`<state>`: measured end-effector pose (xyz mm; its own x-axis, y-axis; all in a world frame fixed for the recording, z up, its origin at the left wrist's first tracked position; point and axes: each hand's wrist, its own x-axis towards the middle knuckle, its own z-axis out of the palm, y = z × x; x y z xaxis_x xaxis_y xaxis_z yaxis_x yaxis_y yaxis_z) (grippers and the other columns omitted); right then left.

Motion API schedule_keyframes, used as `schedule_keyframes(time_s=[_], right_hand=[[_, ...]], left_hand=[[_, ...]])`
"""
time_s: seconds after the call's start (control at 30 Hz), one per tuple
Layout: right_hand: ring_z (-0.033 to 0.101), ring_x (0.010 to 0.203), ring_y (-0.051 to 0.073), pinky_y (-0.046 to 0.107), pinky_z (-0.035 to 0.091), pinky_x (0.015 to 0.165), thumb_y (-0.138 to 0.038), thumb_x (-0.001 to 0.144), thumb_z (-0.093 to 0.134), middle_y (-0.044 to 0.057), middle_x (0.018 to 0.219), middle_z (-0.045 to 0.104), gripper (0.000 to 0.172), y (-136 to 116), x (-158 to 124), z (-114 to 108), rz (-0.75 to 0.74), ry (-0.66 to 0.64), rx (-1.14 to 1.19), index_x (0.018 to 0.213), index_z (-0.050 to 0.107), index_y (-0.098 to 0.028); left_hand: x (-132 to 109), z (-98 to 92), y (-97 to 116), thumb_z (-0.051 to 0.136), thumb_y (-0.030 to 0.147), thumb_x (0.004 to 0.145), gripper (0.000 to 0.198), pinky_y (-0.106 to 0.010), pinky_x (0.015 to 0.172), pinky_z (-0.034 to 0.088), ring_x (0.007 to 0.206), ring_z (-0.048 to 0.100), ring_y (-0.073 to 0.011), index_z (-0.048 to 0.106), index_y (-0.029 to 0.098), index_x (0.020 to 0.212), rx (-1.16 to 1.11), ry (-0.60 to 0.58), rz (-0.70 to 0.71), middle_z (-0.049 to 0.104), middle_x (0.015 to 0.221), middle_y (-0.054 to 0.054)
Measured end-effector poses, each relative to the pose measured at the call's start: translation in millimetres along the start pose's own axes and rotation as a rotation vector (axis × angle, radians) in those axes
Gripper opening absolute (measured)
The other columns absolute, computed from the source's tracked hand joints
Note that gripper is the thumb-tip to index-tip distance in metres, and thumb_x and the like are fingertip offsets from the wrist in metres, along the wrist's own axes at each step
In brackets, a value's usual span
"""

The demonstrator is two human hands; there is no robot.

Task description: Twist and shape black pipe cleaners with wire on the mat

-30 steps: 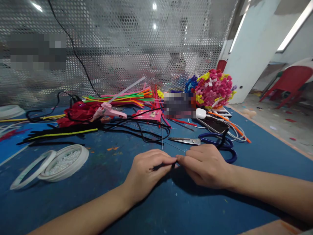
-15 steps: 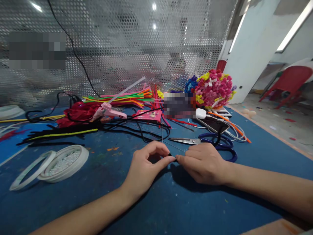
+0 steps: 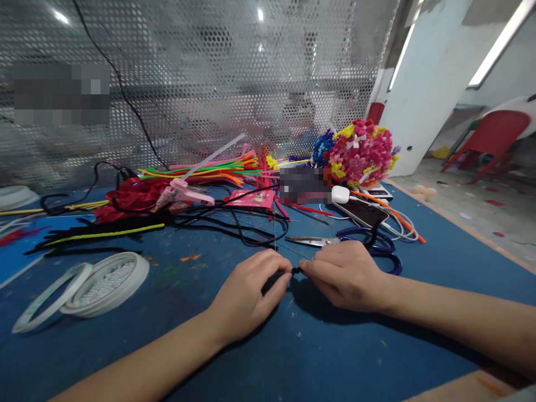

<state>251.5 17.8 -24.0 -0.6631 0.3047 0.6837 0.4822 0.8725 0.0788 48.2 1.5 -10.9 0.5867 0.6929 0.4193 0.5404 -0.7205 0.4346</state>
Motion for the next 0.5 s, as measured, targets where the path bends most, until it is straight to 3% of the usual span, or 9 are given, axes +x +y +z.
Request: schedule_keyframes(time_s=[0.13, 0.27, 0.5], right_hand=[[0.036, 0.047, 0.011, 0.028, 0.021, 0.049, -0.013, 0.086, 0.04, -0.002, 0.051, 0.046, 0.025, -1.3, 0.0, -0.5, 0.005, -0.016, -0.003, 0.068, 0.057, -0.016], [0.037, 0.048, 0.011, 0.029, 0.02, 0.048, -0.012, 0.086, 0.04, -0.002, 0.052, 0.047, 0.024, -1.8, -0.4, -0.7, 0.004, -0.027, 0.011, 0.068, 0.057, -0.016], [0.037, 0.047, 0.011, 0.028, 0.02, 0.049, -0.012, 0.086, 0.039, -0.002, 0.051, 0.046, 0.024, 0.8, -0.1, -0.5, -0.015, -0.003, 0.01, 0.069, 0.056, -0.016]], left_hand=[[-2.1, 1.5, -3.6, 0.046, 0.009, 0.081, 0.013, -0.025, 0.072, 0.044, 0.078, 0.056, -0.0149, 0.054, 0.018, 0.086, 0.034, 0.013, 0.049, 0.06, 0.082, -0.003], [-2.5, 0.0, -6.6, 0.054, 0.02, 0.085, 0.002, -0.026, 0.072, 0.043, 0.078, 0.058, -0.0154, 0.056, 0.019, 0.086, 0.106, 0.047, 0.124, 0.064, 0.082, -0.003], [-2.4, -4.1, -9.4, 0.055, 0.024, 0.086, 0.008, -0.027, 0.07, 0.042, 0.075, 0.061, -0.0146, 0.06, 0.02, 0.09, 0.175, 0.097, 0.203, 0.069, 0.079, -0.002]])
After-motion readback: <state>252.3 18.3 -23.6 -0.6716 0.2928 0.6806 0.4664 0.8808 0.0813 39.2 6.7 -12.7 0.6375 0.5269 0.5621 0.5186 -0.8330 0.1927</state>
